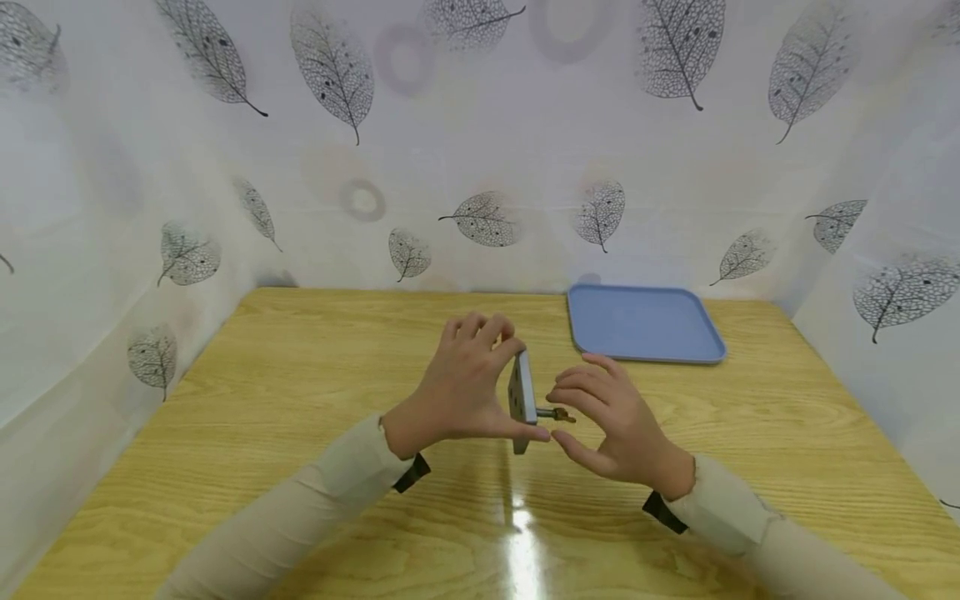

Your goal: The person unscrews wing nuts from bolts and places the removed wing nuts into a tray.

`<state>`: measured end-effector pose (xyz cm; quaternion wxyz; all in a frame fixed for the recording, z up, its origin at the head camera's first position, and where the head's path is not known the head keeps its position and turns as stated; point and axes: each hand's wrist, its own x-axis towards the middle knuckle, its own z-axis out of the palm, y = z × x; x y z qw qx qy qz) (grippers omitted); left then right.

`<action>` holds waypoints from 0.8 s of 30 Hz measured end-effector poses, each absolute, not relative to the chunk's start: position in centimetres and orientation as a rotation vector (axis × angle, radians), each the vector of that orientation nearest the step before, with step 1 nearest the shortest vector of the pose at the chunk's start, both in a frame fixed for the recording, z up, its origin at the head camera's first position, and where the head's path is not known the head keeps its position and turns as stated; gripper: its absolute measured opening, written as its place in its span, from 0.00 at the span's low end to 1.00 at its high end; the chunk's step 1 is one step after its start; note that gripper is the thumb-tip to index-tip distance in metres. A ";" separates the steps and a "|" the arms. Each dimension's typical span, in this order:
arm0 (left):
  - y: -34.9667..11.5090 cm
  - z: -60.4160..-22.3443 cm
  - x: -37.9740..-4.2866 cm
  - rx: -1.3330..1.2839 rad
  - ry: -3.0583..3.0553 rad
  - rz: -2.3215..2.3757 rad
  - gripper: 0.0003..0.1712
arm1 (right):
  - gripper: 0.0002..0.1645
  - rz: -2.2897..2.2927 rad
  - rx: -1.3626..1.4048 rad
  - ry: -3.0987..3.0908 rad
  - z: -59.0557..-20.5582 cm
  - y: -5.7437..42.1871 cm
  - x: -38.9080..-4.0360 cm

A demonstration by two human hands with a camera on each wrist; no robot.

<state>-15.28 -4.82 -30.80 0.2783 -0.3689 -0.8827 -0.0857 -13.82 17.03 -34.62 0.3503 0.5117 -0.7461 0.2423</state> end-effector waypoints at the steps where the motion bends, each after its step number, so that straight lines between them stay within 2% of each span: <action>1: -4.8 -30.8 -15.3 -0.991 -2.369 -0.236 0.50 | 0.15 0.755 1.349 -2.017 -34.6 17.2 -13.8; 4: -4.8 -30.8 -15.2 -0.993 -2.371 -0.245 0.50 | 0.14 1.154 1.357 -2.252 -34.2 17.6 -13.7; 9: -4.8 -30.8 -15.2 -0.992 -2.366 -0.242 0.51 | 0.22 1.504 1.291 -2.479 -33.9 17.9 -13.8; 17: -4.8 -30.6 -15.1 -0.987 -2.376 -0.241 0.52 | 0.17 1.598 1.341 -2.537 -34.1 18.1 -14.1; 24: -4.8 -30.7 -15.2 -0.986 -2.374 -0.227 0.52 | 0.13 1.435 1.322 -2.471 -34.1 17.9 -13.7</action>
